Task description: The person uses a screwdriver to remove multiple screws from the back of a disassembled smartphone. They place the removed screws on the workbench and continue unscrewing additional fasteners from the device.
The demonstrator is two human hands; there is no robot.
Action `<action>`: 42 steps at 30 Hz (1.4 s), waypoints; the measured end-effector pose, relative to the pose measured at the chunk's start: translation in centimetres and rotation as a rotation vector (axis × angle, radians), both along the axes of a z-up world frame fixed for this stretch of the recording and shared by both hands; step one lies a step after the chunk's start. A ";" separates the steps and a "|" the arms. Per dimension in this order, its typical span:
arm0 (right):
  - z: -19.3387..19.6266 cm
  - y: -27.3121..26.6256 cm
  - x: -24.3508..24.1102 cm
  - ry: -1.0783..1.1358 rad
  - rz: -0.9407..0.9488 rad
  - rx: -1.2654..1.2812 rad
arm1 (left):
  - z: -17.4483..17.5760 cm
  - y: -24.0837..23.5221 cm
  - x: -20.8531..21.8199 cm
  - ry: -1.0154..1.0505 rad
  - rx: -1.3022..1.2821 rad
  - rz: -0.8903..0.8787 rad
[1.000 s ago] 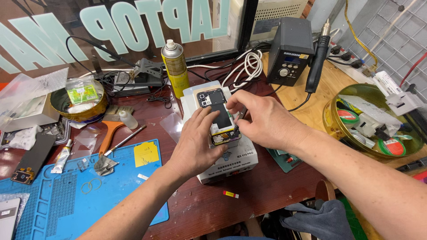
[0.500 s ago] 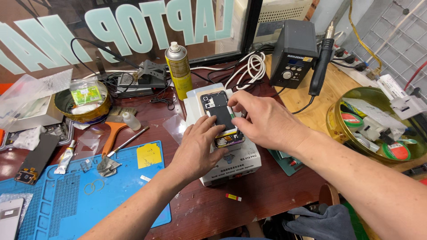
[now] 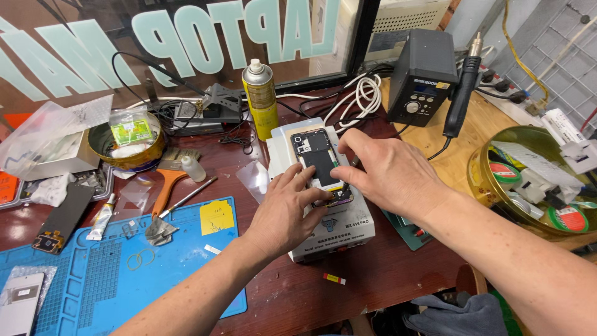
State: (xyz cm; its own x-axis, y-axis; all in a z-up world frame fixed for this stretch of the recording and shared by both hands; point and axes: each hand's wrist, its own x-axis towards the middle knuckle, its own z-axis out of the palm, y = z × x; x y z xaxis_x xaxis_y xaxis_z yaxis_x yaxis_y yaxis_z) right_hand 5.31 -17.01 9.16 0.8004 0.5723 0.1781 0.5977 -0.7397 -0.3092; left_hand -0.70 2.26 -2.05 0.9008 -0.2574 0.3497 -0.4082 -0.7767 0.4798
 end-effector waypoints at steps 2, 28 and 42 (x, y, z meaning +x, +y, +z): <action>-0.2 0.4 -0.2 0.062 0.078 0.130 | 0.0 0.1 -0.1 0.005 -0.001 0.008; 0.8 1.1 -1.0 0.243 -0.427 0.454 | -15.1 18.4 13.2 0.394 -0.089 0.585; -0.1 2.1 1.2 0.454 -0.642 0.829 | -13.2 17.0 12.4 0.306 0.229 0.420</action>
